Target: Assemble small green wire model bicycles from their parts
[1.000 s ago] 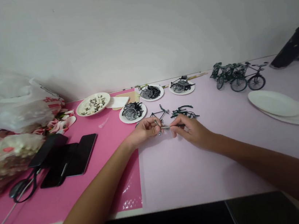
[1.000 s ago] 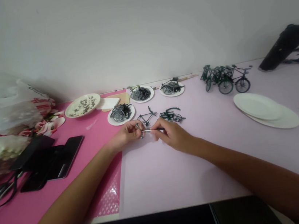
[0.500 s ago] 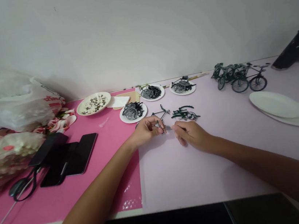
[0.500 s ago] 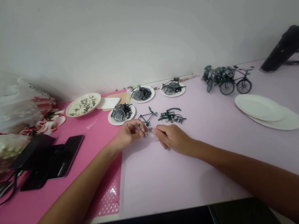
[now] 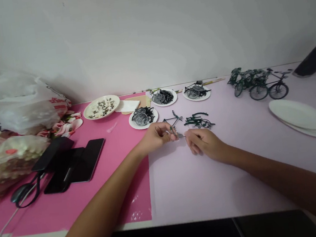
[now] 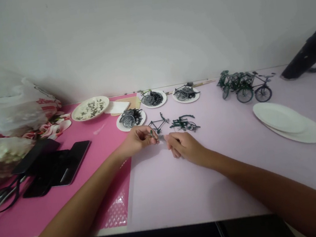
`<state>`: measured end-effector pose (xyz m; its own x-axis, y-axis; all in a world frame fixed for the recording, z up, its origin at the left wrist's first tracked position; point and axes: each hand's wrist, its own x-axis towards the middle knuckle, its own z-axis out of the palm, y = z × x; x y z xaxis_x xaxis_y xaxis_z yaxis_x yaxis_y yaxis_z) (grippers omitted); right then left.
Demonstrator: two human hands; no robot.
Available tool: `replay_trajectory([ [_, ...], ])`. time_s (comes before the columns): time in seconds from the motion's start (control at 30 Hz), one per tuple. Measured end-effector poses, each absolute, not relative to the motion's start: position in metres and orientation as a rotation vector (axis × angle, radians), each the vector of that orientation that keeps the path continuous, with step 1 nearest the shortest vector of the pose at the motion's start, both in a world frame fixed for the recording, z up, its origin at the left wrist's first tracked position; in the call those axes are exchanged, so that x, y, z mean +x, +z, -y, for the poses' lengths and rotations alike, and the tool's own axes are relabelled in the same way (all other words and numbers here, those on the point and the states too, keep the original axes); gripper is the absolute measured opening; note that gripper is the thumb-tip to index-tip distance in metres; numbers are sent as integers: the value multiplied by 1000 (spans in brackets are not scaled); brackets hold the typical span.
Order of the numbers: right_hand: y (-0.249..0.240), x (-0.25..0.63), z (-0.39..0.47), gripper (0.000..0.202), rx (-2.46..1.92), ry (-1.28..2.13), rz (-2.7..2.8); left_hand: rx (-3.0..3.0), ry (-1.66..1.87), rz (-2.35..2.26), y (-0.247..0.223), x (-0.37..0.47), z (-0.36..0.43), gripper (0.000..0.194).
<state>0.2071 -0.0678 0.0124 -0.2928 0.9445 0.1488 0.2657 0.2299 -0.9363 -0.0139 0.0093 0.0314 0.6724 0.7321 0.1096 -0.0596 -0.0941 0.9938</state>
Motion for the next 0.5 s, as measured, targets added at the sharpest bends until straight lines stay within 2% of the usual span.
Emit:
replay_trajectory([
  [0.13,13,210,66,34,-1136,774,1851,1485,759,-546,35,-12,-8,47],
  [0.27,13,215,61,23,-1019,392,1995,1435,731,-602,37,-10,-5,51],
  [0.5,23,222,58,29,-894,-231,2282,1421,697,-627,32,-8,-7,35],
])
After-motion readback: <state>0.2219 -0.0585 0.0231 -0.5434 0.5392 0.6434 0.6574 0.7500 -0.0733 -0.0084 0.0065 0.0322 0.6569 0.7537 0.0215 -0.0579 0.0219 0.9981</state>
